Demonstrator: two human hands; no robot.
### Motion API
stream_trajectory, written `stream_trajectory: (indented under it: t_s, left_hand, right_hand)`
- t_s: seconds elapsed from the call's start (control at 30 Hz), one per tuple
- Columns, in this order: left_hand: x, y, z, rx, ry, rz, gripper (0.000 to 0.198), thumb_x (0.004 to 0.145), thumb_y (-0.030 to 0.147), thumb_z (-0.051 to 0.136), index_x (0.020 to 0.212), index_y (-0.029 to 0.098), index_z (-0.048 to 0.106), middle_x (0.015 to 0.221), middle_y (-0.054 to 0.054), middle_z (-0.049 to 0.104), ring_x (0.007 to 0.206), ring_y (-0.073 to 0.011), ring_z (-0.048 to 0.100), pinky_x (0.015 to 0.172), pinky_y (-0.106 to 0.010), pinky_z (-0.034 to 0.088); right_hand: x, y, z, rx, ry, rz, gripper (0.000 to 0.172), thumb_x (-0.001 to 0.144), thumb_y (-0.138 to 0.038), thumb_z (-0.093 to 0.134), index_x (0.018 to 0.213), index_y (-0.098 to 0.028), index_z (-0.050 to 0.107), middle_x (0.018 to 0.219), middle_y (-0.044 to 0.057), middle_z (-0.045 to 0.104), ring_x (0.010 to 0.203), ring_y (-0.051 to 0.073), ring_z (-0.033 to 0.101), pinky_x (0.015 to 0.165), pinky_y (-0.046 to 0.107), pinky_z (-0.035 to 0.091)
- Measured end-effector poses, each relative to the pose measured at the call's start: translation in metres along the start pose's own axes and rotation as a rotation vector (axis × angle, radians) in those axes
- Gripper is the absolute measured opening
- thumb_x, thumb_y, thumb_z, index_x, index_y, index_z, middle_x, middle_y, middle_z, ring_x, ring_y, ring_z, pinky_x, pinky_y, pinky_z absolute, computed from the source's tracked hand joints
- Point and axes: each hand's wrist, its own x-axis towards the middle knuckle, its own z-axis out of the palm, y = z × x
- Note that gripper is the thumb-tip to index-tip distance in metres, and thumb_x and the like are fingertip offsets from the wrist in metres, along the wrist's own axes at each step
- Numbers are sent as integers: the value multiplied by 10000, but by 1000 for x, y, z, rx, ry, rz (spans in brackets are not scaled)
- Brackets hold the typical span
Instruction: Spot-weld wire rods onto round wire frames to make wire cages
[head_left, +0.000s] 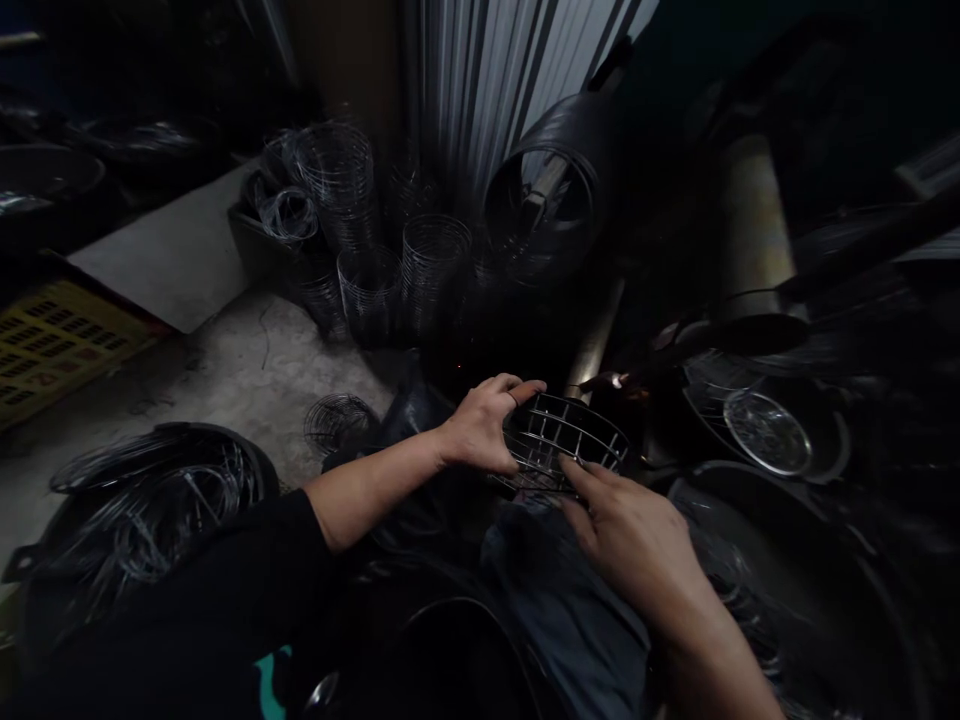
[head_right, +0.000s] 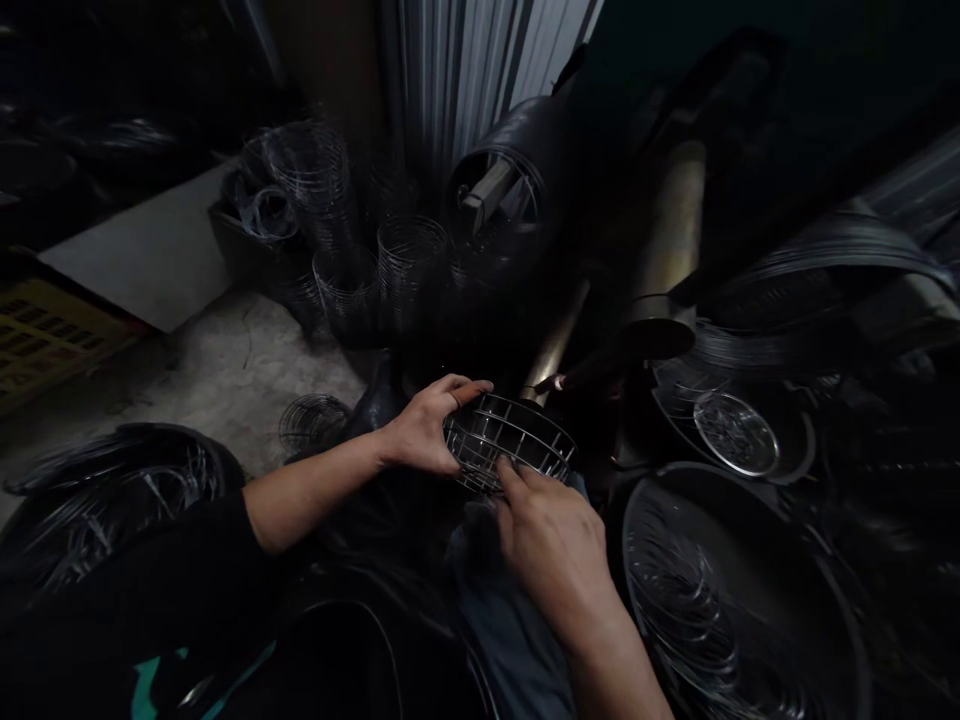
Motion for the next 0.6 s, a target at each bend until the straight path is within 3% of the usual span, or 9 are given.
stream_trajectory:
  t_s: [0.33, 0.6]
  left_hand:
    - [25, -2, 5, -109, 3, -42, 980, 429, 352, 836, 1327, 206, 472, 1158, -62, 490, 1034, -240, 551, 942, -361, 491]
    - [56, -6, 8, -133, 14, -88, 971, 404, 275, 825, 1312, 186, 493, 1161, -64, 489, 1029, -246, 558, 935, -361, 496]
  right_hand:
    - [9, 26, 5, 97, 344, -143, 237, 884, -172, 498, 944, -128, 723, 790, 72, 696, 685, 172, 652, 643, 273, 509]
    - [30, 48, 6, 68, 347, -69, 258, 904, -262, 493, 941, -183, 736, 806, 62, 706, 675, 166, 648, 634, 275, 499]
